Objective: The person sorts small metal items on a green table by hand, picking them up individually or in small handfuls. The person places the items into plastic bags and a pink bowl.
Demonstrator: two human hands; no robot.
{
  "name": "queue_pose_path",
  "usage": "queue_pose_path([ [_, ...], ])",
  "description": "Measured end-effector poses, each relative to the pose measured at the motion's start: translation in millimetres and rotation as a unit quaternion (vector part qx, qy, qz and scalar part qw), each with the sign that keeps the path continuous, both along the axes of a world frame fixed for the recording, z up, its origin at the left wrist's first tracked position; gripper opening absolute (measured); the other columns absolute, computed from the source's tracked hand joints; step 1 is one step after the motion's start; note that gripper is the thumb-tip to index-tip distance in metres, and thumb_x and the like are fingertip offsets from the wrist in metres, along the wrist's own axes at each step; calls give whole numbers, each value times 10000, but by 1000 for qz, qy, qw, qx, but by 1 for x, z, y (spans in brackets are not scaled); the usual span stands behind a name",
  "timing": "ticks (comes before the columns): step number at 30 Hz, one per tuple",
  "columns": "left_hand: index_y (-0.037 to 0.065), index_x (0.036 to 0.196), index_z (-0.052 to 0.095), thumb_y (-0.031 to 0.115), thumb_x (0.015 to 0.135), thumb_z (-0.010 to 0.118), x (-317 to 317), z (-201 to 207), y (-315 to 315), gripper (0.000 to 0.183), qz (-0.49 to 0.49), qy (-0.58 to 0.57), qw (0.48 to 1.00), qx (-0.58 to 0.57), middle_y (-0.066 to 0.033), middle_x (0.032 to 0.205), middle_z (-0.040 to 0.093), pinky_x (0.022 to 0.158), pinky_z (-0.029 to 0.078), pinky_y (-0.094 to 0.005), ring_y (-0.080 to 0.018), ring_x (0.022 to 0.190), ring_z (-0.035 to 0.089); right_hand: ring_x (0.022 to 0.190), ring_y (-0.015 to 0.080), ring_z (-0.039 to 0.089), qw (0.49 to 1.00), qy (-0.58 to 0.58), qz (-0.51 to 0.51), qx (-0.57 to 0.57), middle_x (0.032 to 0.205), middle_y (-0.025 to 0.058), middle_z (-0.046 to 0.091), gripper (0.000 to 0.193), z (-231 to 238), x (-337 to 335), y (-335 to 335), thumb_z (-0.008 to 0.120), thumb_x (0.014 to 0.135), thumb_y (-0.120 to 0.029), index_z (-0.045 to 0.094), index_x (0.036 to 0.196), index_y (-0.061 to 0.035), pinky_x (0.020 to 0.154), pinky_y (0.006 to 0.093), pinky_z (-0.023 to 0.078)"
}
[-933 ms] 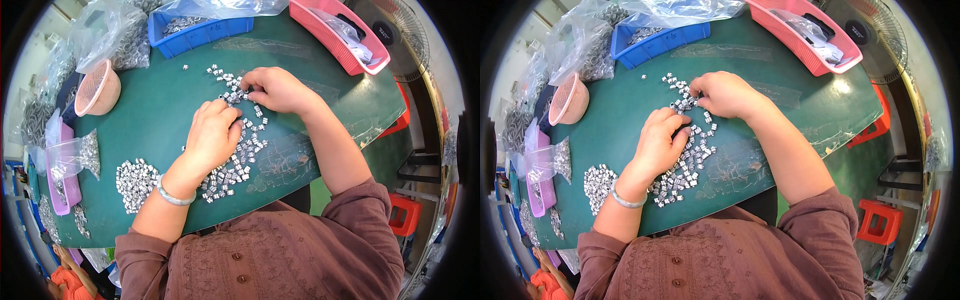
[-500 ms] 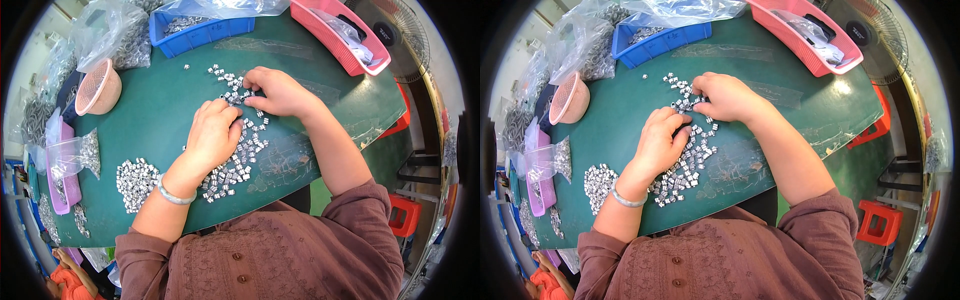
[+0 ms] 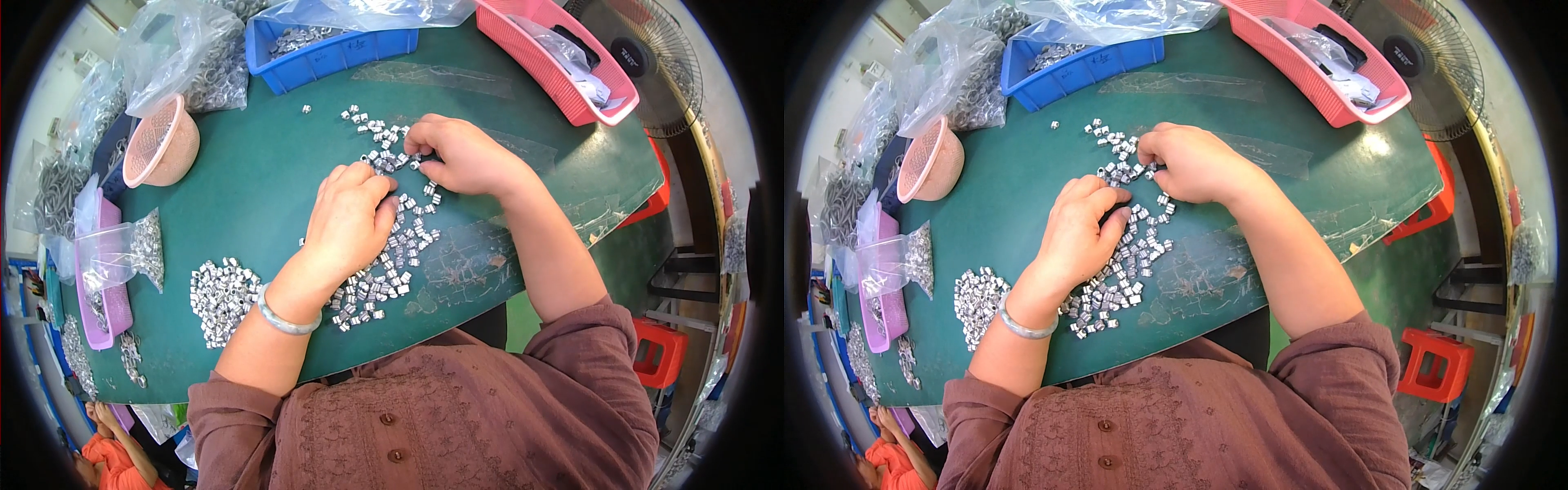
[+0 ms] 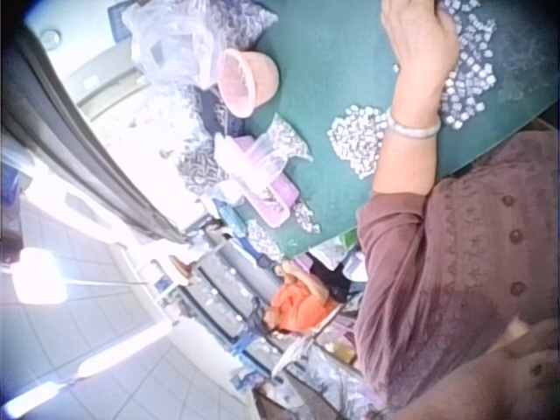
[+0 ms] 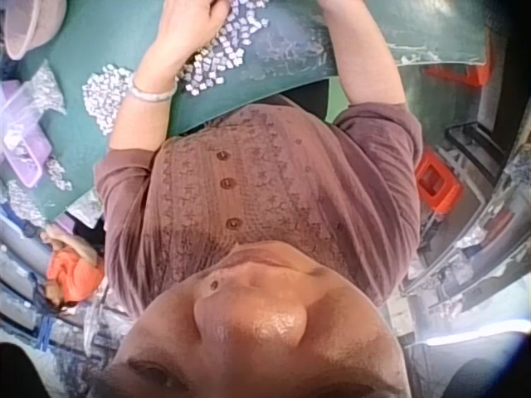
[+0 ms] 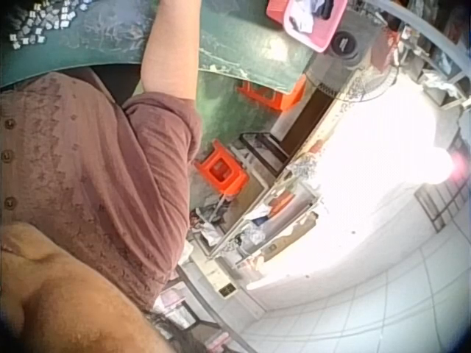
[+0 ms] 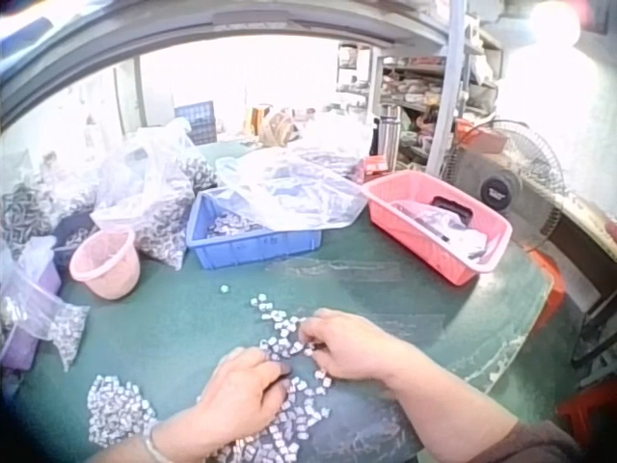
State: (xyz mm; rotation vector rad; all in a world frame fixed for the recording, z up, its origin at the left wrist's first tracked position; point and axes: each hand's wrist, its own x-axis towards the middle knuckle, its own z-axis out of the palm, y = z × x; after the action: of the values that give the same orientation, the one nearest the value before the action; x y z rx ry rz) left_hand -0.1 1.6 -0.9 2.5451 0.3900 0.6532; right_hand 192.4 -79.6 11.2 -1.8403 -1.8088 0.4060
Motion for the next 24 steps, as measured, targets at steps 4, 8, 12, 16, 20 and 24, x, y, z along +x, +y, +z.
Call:
queue_pose_path([
  [4, 20, 911, 675, 68, 769, 657, 0, -1, 0, 151, -2, -2, 1000, 2, -106, 828, 568, 738, 450, -372, -291, 818, 538, 813, 276, 582, 1000, 8, -3, -12, 880, 116, 593, 228, 0, 1, -1, 626, 681, 24, 598, 903, -22, 728, 366, 477],
  [8, 21, 909, 675, 67, 768, 657, 0, -1, 0, 149, -4, -3, 1000, 0, -107, 833, 573, 740, 452, -372, -293, 822, 541, 818, 273, 581, 1000, 8, 1, -12, 881, 113, 592, 232, 1, 2, -2, 625, 682, 29, 598, 907, -21, 731, 366, 477],
  [12, 22, 909, 675, 67, 769, 658, 0, -1, 0, 148, -3, -3, 1000, 2, -108, 835, 578, 740, 453, -374, -294, 820, 544, 837, 273, 581, 999, 11, 7, -29, 901, 108, 594, 251, 4, 2, -3, 618, 688, 35, 607, 931, -24, 736, 366, 479],
  [16, 23, 909, 675, 66, 768, 659, 0, 0, 0, 149, -4, -2, 1000, 0, -108, 832, 578, 738, 452, -375, -294, 815, 544, 865, 278, 586, 1000, 8, 14, -19, 926, 100, 591, 269, 5, 3, -6, 640, 698, 30, 623, 959, -31, 740, 362, 483],
  [20, 24, 910, 675, 66, 767, 660, 0, 0, 0, 149, -3, -2, 1000, -1, -108, 832, 578, 734, 451, -376, -293, 810, 543, 878, 280, 589, 1000, 8, 10, -19, 934, 97, 589, 249, 7, 2, -8, 676, 708, 7, 633, 949, -36, 742, 360, 485],
  [24, 21, 912, 673, 66, 768, 660, -1, 1, 0, 151, -3, -3, 1000, 0, -107, 826, 572, 731, 449, -375, -291, 811, 538, 869, 276, 590, 999, 17, 8, -31, 934, 94, 592, 216, 9, 0, -7, 701, 715, -19, 640, 921, -42, 737, 358, 482],
])
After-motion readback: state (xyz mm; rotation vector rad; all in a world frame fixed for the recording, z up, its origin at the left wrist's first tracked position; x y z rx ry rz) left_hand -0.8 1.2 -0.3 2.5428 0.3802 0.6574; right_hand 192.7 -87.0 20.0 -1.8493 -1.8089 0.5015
